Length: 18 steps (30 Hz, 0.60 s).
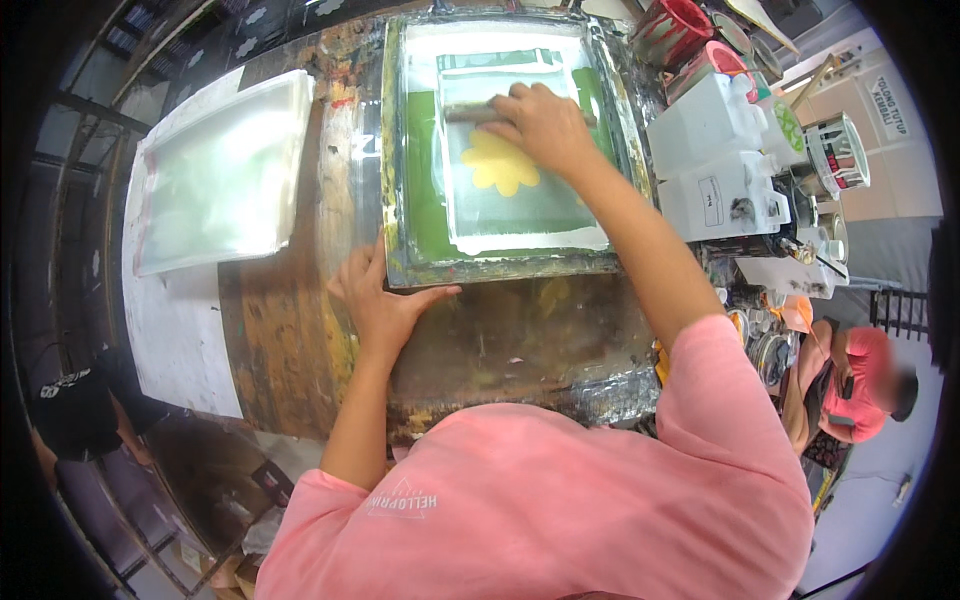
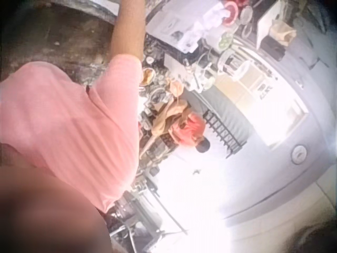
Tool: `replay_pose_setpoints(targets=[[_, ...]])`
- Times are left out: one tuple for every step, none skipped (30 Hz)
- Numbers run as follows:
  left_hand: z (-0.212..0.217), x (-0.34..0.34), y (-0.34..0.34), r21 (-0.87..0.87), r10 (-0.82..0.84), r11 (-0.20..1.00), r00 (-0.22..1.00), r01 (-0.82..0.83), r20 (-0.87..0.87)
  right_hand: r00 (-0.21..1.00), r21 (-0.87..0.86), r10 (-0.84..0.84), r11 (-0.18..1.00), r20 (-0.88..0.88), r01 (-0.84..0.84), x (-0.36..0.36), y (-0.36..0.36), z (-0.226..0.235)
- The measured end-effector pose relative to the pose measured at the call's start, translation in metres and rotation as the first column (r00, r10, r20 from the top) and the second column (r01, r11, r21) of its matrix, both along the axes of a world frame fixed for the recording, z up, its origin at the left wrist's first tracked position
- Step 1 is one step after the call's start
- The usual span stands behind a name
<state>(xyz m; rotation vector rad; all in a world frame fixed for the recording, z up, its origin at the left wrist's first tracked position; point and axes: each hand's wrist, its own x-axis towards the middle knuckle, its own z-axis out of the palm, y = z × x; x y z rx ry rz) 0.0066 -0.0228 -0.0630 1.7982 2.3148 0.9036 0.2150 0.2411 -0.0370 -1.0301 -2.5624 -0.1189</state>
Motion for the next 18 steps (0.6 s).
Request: replay_pose_setpoints(targets=[[0.001,0.000,0.001,0.004,-0.001,1.000,1.000,0.001,0.004,1.000,-0.019,0.014,1.000,0.013,-0.013,-0.003,0.021,0.000],[0.002,-0.001,0.001,0.007,-0.004,1.000,1.000,0.004,0.007,0.999,-0.039,0.024,0.999,0.026,-0.023,-0.004,0.038,0.000],[0.000,-0.002,0.002,0.040,-0.007,0.999,1.000,0.008,-0.014,0.998,-0.094,0.036,0.995,0.046,-0.031,-0.005,0.051,0.006],[-0.003,-0.002,0.002,0.072,-0.004,0.997,0.999,0.006,-0.033,0.996,-0.151,0.053,0.988,0.068,-0.043,-0.007,0.062,0.014],[-0.004,-0.003,0.003,0.103,-0.003,0.995,0.999,0.008,-0.053,0.994,-0.208,0.069,0.977,0.089,-0.050,-0.008,0.072,0.022],[-0.006,-0.003,0.004,0.129,-0.008,0.992,0.999,0.014,-0.049,0.992,-0.275,0.075,0.960,0.106,-0.044,-0.012,0.080,0.035],[-0.007,-0.003,0.003,0.151,-0.015,0.988,0.999,0.022,-0.046,0.989,-0.343,0.081,0.939,0.122,-0.034,-0.015,0.085,0.052],[-0.007,-0.003,0.003,0.174,-0.024,0.984,0.999,0.031,-0.043,0.987,-0.410,0.086,0.912,0.137,-0.022,-0.019,0.090,0.062],[-0.007,-0.001,0.004,0.175,-0.035,0.984,0.999,0.035,0.000,0.993,-0.293,0.081,0.955,0.088,-0.051,-0.018,0.101,0.051],[-0.008,-0.001,0.003,0.172,-0.041,0.985,0.998,0.033,0.043,0.994,-0.219,0.089,0.973,0.058,-0.074,-0.018,0.105,0.034],[-0.008,0.000,0.001,0.165,-0.046,0.986,0.995,0.031,0.086,0.995,-0.146,0.101,0.985,0.029,-0.095,-0.018,0.107,0.016],[-0.008,-0.001,0.000,0.158,-0.048,0.987,0.997,0.038,0.058,0.993,-0.071,0.119,0.990,0.003,-0.118,-0.022,0.102,0.013],[-0.007,-0.002,-0.001,0.151,-0.051,0.987,0.998,0.046,0.030,0.997,-0.055,0.076,0.996,0.024,-0.074,-0.021,0.094,0.009],[-0.007,-0.002,-0.002,0.144,-0.056,0.988,0.998,0.056,0.001,0.998,-0.074,0.061,0.995,0.027,-0.059,-0.017,0.085,0.006],[-0.007,-0.002,-0.002,0.150,-0.055,0.987,0.998,0.052,0.017,0.998,-0.092,0.050,0.995,0.033,-0.047,-0.014,0.072,0.009],[-0.007,-0.002,-0.002,0.155,-0.056,0.987,0.998,0.050,0.033,0.999,-0.110,0.037,0.993,0.039,-0.033,-0.010,0.058,0.011],[-0.007,-0.001,-0.001,0.159,-0.059,0.986,0.997,0.050,0.048,0.998,-0.120,0.045,0.992,0.036,-0.041,-0.005,0.044,0.011],[-0.007,0.001,-0.001,0.171,-0.065,0.984,0.996,0.055,0.053,0.998,-0.104,0.043,0.994,0.052,-0.037,0.001,0.024,0.014]])
